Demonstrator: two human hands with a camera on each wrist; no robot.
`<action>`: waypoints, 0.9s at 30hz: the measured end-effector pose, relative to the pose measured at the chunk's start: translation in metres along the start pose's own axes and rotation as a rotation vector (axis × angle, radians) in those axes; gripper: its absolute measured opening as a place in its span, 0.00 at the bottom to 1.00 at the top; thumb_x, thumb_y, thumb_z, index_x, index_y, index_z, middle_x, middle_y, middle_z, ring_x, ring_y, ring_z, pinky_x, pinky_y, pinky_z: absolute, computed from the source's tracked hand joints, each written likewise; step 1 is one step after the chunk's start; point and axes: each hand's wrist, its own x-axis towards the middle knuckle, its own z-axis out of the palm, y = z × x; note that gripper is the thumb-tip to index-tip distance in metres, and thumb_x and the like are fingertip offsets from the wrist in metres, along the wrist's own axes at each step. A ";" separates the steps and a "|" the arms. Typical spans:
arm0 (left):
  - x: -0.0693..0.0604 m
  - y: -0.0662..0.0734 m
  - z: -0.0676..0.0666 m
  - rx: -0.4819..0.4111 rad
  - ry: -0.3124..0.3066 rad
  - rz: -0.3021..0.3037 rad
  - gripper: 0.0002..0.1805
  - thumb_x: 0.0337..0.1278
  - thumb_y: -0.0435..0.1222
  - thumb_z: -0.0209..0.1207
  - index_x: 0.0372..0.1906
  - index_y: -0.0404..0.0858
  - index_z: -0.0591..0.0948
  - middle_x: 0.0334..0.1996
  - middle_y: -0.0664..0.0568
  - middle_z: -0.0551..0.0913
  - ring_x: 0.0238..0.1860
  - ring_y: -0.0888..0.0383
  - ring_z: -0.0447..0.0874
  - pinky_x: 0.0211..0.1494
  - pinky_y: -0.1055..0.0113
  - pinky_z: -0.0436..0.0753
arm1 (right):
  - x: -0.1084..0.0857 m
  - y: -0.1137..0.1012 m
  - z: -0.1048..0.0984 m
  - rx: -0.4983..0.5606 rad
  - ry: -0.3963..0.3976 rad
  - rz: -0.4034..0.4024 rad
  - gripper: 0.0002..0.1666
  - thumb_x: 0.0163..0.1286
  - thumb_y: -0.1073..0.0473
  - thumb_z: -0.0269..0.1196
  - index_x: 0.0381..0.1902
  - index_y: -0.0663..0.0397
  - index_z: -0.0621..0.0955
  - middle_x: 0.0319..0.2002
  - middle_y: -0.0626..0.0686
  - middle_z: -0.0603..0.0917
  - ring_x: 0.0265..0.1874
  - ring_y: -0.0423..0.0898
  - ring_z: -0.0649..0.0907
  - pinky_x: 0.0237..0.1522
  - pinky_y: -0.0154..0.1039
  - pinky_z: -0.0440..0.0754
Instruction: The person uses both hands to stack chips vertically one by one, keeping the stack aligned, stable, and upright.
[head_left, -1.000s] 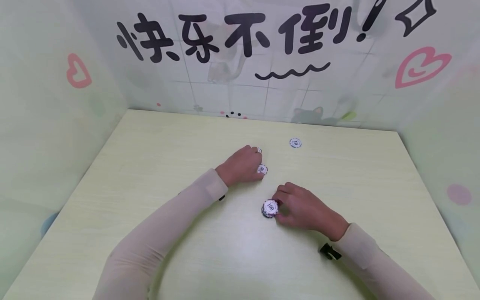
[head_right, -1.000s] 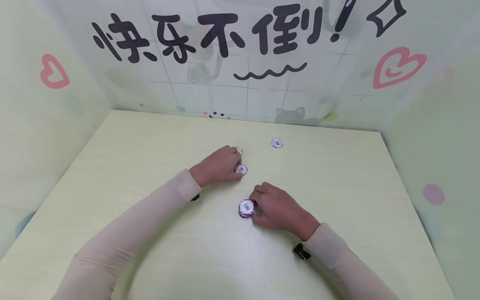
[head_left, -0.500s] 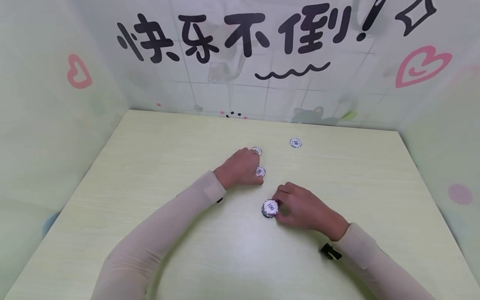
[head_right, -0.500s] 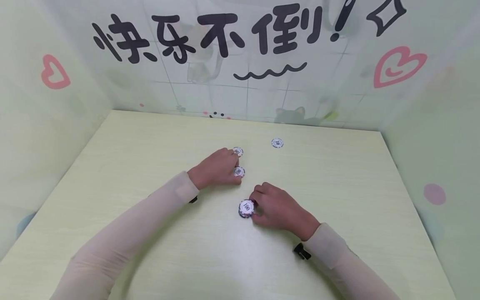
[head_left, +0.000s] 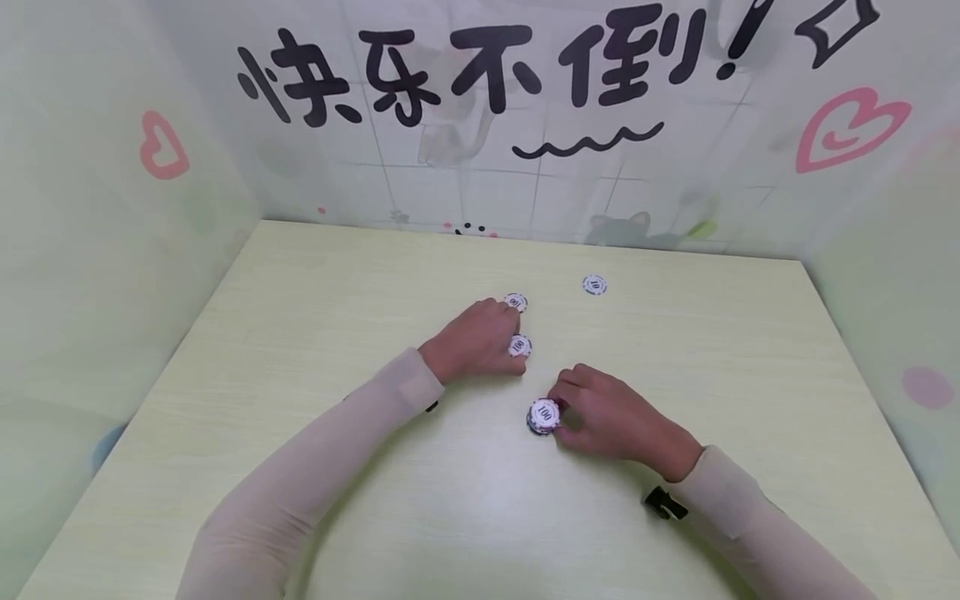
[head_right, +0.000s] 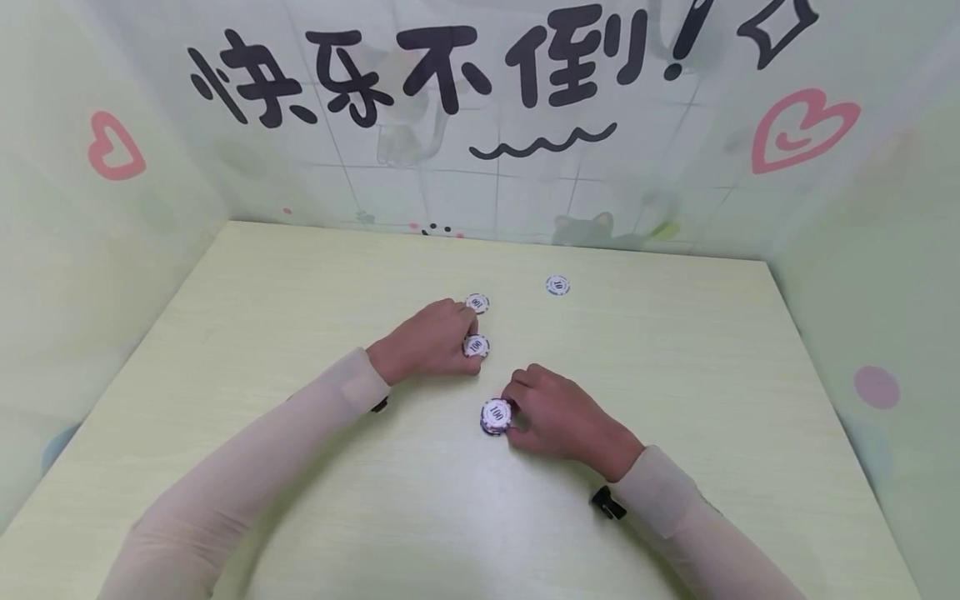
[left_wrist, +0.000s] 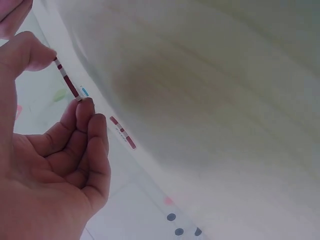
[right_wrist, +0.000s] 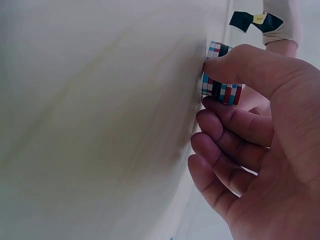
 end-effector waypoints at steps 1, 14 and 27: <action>-0.001 0.000 0.000 -0.003 0.007 0.008 0.15 0.56 0.44 0.67 0.34 0.34 0.83 0.28 0.49 0.80 0.30 0.55 0.75 0.34 0.64 0.76 | 0.000 0.000 0.000 -0.003 0.001 0.000 0.15 0.62 0.61 0.79 0.47 0.58 0.90 0.43 0.48 0.87 0.43 0.46 0.82 0.45 0.40 0.86; -0.011 0.013 -0.005 -0.035 0.042 0.081 0.17 0.55 0.45 0.67 0.38 0.34 0.83 0.30 0.52 0.82 0.33 0.55 0.79 0.40 0.63 0.81 | -0.001 0.002 0.000 -0.002 0.008 -0.012 0.15 0.62 0.61 0.79 0.46 0.58 0.90 0.43 0.48 0.87 0.42 0.45 0.82 0.45 0.40 0.85; -0.018 0.021 -0.005 -0.031 0.097 0.169 0.14 0.56 0.44 0.68 0.35 0.36 0.83 0.28 0.52 0.82 0.31 0.55 0.79 0.40 0.63 0.79 | 0.000 0.001 -0.001 0.018 0.008 -0.018 0.15 0.62 0.61 0.79 0.46 0.58 0.89 0.42 0.48 0.87 0.41 0.45 0.81 0.44 0.39 0.85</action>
